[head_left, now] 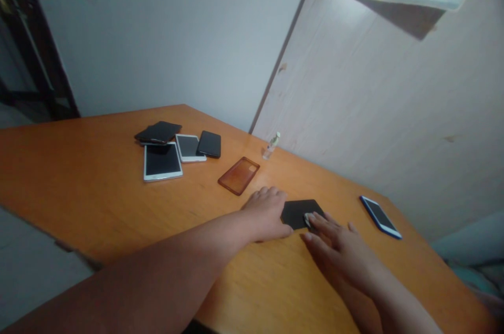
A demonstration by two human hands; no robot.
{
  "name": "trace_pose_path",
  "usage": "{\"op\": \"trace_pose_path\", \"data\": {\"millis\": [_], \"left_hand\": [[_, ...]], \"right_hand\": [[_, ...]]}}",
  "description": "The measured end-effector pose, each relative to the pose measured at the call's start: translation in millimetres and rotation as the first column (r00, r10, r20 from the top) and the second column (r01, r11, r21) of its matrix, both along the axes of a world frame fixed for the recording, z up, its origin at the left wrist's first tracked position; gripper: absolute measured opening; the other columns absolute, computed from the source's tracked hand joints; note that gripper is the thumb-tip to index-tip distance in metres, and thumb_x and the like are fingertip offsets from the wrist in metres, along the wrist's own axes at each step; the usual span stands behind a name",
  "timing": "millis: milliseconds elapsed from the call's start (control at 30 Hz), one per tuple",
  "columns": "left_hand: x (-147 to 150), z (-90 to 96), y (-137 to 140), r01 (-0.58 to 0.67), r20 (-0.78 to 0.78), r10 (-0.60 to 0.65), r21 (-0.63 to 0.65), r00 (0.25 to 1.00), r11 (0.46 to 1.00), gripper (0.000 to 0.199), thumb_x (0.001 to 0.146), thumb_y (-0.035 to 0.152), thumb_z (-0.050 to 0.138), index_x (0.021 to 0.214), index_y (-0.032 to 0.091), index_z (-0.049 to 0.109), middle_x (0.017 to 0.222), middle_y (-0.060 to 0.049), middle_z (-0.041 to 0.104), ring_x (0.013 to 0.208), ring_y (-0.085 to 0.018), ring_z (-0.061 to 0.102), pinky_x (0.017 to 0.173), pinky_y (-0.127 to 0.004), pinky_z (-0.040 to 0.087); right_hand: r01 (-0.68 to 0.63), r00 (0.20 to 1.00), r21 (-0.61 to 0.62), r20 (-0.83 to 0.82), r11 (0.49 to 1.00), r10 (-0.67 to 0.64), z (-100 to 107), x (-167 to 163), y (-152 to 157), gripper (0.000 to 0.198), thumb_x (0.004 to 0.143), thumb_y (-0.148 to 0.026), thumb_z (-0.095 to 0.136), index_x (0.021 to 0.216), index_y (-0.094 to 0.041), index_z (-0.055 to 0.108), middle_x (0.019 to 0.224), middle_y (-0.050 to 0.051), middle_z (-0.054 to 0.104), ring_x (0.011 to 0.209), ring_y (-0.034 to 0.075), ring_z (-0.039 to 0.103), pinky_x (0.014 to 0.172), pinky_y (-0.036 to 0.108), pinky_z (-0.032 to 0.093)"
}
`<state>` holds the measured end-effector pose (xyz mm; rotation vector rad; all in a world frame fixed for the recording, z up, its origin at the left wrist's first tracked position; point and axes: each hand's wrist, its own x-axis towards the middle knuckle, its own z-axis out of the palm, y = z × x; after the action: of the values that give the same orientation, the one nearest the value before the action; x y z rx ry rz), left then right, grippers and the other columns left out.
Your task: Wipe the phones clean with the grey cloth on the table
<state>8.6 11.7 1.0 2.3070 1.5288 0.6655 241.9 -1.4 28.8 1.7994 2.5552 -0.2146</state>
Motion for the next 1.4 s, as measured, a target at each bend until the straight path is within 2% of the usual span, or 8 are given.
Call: {"op": "trace_pose_path", "data": {"millis": [100, 333, 567, 800, 1033, 1267, 1333, 1400], "left_hand": [[0, 0.6, 0, 0.001, 0.003, -0.001, -0.004, 1.000, 1.000, 0.062, 0.070, 0.055, 0.065, 0.120, 0.020, 0.053, 0.123, -0.012, 0.057, 0.118, -0.033, 0.051, 0.099, -0.046, 0.045], [0, 0.9, -1, -0.006, -0.004, 0.006, 0.002, 1.000, 1.000, 0.063, 0.072, 0.056, 0.064, 0.121, 0.019, 0.053, 0.120, -0.013, 0.057, 0.115, -0.034, 0.052, 0.098, -0.046, 0.045], [0, -0.8, 0, -0.002, 0.001, 0.002, 0.022, 1.000, 1.000, 0.059, 0.070, 0.055, 0.066, 0.117, 0.020, 0.055, 0.118, -0.011, 0.058, 0.114, -0.032, 0.052, 0.097, -0.043, 0.046], [0, 0.5, -1, 0.005, -0.003, -0.005, 0.011, 1.000, 1.000, 0.066, 0.072, 0.058, 0.063, 0.123, 0.019, 0.052, 0.123, -0.013, 0.056, 0.117, -0.035, 0.051, 0.099, -0.048, 0.045], [-1, -0.2, 0, 0.008, -0.002, -0.008, -0.001, 1.000, 1.000, 0.063, 0.071, 0.055, 0.066, 0.122, 0.020, 0.052, 0.123, -0.012, 0.056, 0.118, -0.033, 0.050, 0.100, -0.045, 0.044], [0, -0.9, 0, 0.000, 0.009, 0.000, 0.012, 1.000, 1.000, 0.066, 0.070, 0.056, 0.066, 0.122, 0.019, 0.052, 0.122, -0.013, 0.057, 0.117, -0.034, 0.052, 0.099, -0.047, 0.045], [-1, 0.0, 0, -0.002, 0.009, 0.002, 0.008, 1.000, 1.000, 0.065, 0.070, 0.056, 0.066, 0.122, 0.020, 0.053, 0.122, -0.012, 0.057, 0.117, -0.034, 0.052, 0.099, -0.046, 0.045], [-1, 1.0, 0, 0.003, 0.001, -0.003, 0.002, 1.000, 1.000, 0.062, 0.072, 0.056, 0.065, 0.121, 0.020, 0.053, 0.122, -0.012, 0.057, 0.116, -0.033, 0.052, 0.098, -0.045, 0.045]], "right_hand": [[0.105, 0.993, 0.064, 0.053, 0.992, -0.108, -2, 5, 6, 0.060, 0.094, -0.060, 0.044, 0.140, -0.023, 0.056, 0.149, 0.010, 0.048, 0.146, 0.036, 0.028, 0.115, 0.070, 0.009], [-0.185, 0.981, -0.069, -0.080, 0.980, 0.179, 1, -20, -12, 0.061, 0.094, -0.065, 0.042, 0.144, -0.032, 0.050, 0.153, 0.003, 0.042, 0.148, 0.029, 0.026, 0.120, 0.060, 0.008], [0.139, 0.988, 0.102, 0.054, 0.985, -0.145, -6, 5, 10, 0.061, 0.094, -0.059, 0.042, 0.139, -0.021, 0.057, 0.146, 0.012, 0.051, 0.144, 0.037, 0.032, 0.114, 0.072, 0.013], [-0.076, 0.994, -0.010, -0.075, 0.997, 0.075, -6, -18, -6, 0.065, 0.093, -0.066, 0.042, 0.144, -0.026, 0.052, 0.153, 0.007, 0.042, 0.147, 0.030, 0.028, 0.119, 0.062, 0.011], [0.145, 0.988, 0.105, 0.043, 0.984, -0.150, -11, 6, 14, 0.063, 0.094, -0.059, 0.042, 0.142, -0.021, 0.053, 0.148, 0.011, 0.049, 0.144, 0.037, 0.031, 0.114, 0.070, 0.015], [-0.065, 0.995, 0.027, -0.071, 0.997, 0.067, -13, -18, -3, 0.065, 0.094, -0.064, 0.040, 0.146, -0.027, 0.049, 0.155, 0.007, 0.039, 0.147, 0.030, 0.027, 0.119, 0.060, 0.016], [-0.062, 0.996, 0.017, -0.057, 0.998, 0.063, -11, -16, -2, 0.065, 0.094, -0.065, 0.039, 0.145, -0.028, 0.049, 0.155, 0.006, 0.040, 0.147, 0.031, 0.026, 0.119, 0.062, 0.014], [0.029, 1.000, 0.050, -0.005, 0.998, -0.028, -11, -7, 5, 0.064, 0.094, -0.064, 0.038, 0.143, -0.026, 0.052, 0.152, 0.007, 0.044, 0.146, 0.034, 0.028, 0.117, 0.066, 0.013]]}}
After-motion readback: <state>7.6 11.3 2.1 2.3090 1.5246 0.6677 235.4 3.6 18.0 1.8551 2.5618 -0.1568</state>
